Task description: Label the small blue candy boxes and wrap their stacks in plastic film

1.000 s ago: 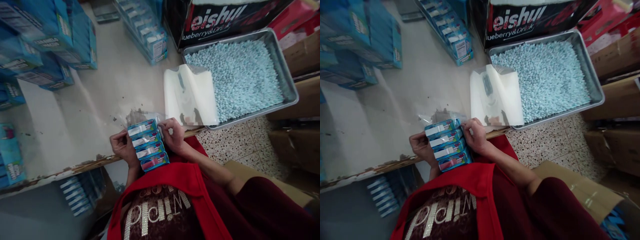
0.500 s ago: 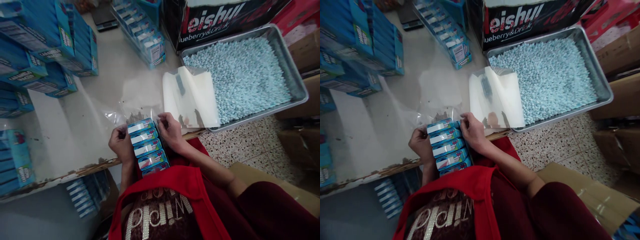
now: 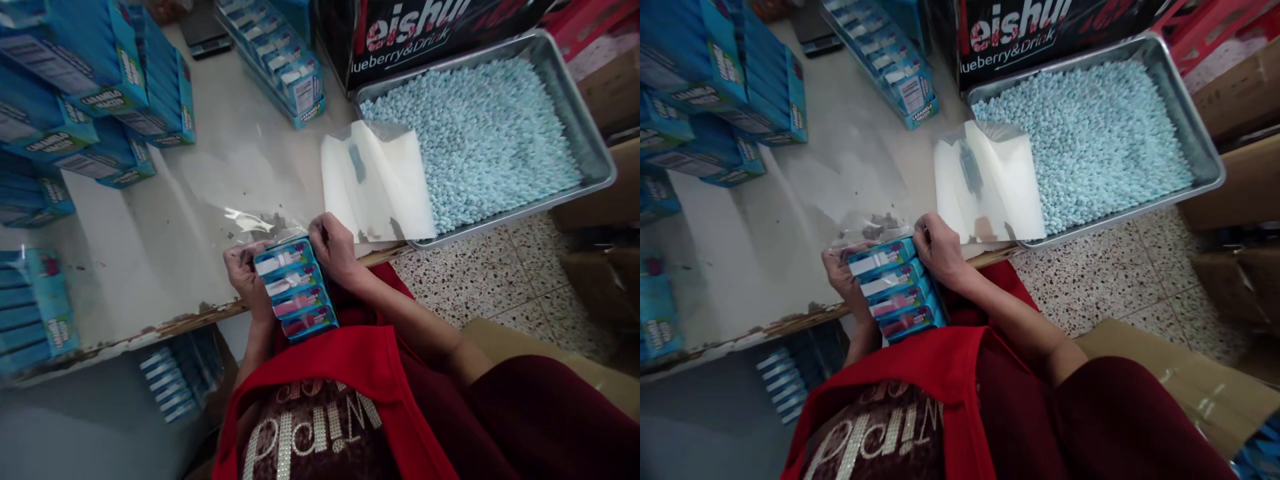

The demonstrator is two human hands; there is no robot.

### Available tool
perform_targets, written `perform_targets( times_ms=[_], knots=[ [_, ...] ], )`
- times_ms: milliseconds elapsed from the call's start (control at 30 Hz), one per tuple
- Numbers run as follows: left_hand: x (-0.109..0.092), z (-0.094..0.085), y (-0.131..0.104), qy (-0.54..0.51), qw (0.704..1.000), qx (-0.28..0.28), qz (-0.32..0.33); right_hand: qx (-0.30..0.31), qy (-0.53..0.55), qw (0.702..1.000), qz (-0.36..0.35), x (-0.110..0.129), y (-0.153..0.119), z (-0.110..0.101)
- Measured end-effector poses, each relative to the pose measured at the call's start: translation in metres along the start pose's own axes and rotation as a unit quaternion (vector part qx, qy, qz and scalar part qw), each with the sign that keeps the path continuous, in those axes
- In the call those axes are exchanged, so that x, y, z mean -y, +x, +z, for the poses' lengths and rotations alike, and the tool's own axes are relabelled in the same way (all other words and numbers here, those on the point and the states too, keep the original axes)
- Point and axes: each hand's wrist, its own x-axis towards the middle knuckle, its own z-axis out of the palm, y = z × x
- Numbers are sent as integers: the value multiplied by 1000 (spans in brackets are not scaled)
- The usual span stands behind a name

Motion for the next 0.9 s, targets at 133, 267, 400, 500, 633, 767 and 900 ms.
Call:
perform_targets(
  times_ms=[133,267,400,500,633,767,900],
  knots=[
    [-8,-3,-28,-50,999,-17,2,-52,54,997,-26,6,-20,-13],
    [-2,-10,-32,-30,999,-18,-15,-35,119,992,23,-1,-23,-17],
    [19,-16,-1,56,998,12,12,-44,85,995,23,-14,-16,-10],
    [34,-18,19,151,987,51,36,-44,-21,999,0,-23,-13,-4],
    [37,-18,16,163,986,43,-12,17,-149,988,-45,-29,-16,-6],
    [31,-20,12,267,961,41,56,69,-281,950,-120,-30,-20,-17],
    [39,-29,27,328,931,57,149,27,-290,944,-153,-26,-18,-23]
  ],
)
